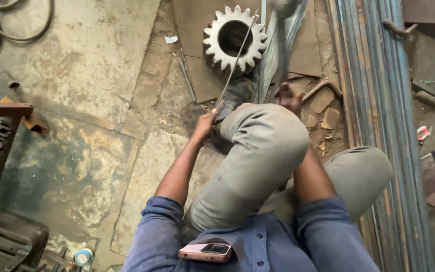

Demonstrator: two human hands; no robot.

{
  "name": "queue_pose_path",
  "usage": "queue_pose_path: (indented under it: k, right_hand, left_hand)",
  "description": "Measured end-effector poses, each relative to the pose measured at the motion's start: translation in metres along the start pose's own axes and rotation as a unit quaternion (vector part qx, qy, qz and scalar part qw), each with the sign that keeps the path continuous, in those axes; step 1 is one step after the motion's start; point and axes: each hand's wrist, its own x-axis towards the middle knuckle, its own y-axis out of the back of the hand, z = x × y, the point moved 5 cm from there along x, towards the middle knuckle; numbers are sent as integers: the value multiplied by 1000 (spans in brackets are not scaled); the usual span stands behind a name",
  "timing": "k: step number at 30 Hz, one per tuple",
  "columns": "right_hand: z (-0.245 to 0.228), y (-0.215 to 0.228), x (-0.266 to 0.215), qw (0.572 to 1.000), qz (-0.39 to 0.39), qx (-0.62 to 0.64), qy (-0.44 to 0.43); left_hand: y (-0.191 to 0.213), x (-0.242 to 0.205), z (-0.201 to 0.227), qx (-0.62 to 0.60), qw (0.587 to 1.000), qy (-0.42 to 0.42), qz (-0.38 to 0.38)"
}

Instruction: The person sits on the floor of a workshop and repeatedly strikes a metal rod with a hammer. The rod is positioned against a large white gear-like object used as a makeshift anvil. The person adjusts the rod's position between strikes to work on different sections.

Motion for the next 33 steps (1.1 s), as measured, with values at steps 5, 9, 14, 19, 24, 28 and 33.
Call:
queue_pose_path:
  k: [5,9,14,19,24,28,33]
  right_hand:
    - [42,-14,-8,995,-51,-80,-13]
    - [42,-2,-31,994,-36,-104,-10]
    - [34,-8,-65,978,-67,-20,-194]
    - [24,-4,-62,979,-68,-66,-182]
    - [22,-27,-69,966,-94,56,-233]
    - [-6,-50,-67,957,-119,154,-213]
    - [-9,-42,-60,973,-125,76,-176]
  left_hand:
    - [1,-33,11,58,997,2,44]
    - [12,-60,13,111,990,-2,83]
    - [55,-108,28,233,946,-76,213]
    - [131,-191,94,188,905,-209,320]
    - [146,-343,233,171,854,-326,368]
    - [95,-450,337,94,873,-366,308]
    - [9,-472,351,-69,920,-371,104]
